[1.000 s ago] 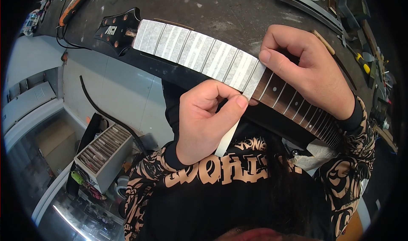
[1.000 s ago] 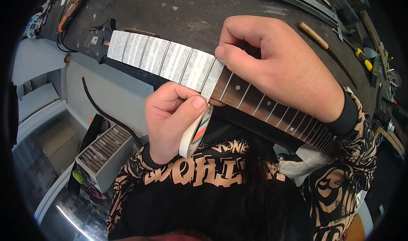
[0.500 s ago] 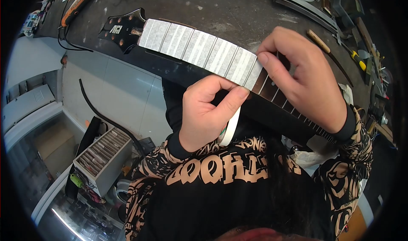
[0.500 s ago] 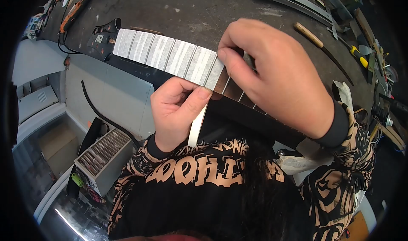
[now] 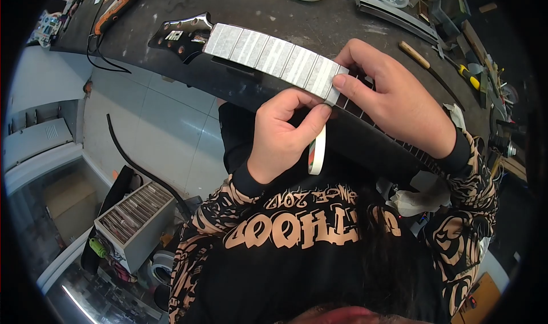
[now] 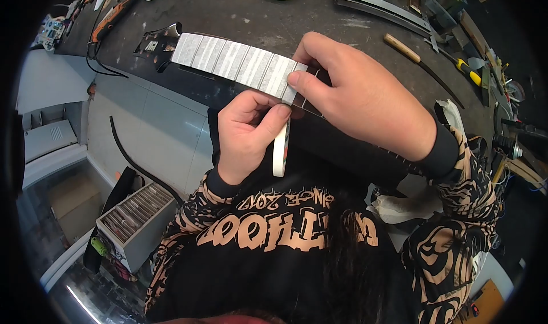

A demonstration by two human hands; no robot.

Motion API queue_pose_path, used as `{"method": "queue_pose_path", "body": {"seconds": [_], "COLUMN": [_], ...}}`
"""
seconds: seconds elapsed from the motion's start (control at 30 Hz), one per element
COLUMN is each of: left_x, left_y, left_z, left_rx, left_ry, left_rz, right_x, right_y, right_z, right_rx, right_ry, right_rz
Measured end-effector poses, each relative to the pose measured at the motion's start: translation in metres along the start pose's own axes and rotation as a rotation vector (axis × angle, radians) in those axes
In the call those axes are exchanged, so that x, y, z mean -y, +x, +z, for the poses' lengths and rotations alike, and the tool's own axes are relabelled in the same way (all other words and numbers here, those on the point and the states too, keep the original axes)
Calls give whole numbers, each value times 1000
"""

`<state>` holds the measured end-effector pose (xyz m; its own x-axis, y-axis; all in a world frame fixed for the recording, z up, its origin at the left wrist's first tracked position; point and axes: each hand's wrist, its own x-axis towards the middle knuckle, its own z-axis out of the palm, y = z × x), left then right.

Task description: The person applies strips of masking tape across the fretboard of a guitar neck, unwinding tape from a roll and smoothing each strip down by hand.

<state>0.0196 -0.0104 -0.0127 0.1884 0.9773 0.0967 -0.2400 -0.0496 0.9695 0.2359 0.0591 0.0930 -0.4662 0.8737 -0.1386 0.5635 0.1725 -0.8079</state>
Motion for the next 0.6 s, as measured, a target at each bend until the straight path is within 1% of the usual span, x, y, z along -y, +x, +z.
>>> {"method": "queue_pose_path", "body": {"seconds": [0.1, 0.2, 0.3, 0.4, 0.5, 0.6], "left_x": [-13, -6, -4, -7, -6, -6], "left_y": [2, 1, 3, 3, 2, 6], "left_z": [7, 5, 7, 9, 16, 23], "left_rx": [-65, -75, -108, -83, -182, -287], "left_ry": [-68, -21, 86, 135, 299, 736], "left_rz": [-123, -97, -34, -24, 22, 366], "right_x": [0, 8, 16, 15, 18, 21], "right_y": [-7, -12, -16, -15, -17, -18], "right_z": [8, 11, 9, 14, 15, 17], "right_rx": [-118, -180, -193, -306, -258, -243], "right_ry": [-90, -291, -555, -750, -867, -957], "right_rz": [-148, -247, -321, -445, -438, -443]}}
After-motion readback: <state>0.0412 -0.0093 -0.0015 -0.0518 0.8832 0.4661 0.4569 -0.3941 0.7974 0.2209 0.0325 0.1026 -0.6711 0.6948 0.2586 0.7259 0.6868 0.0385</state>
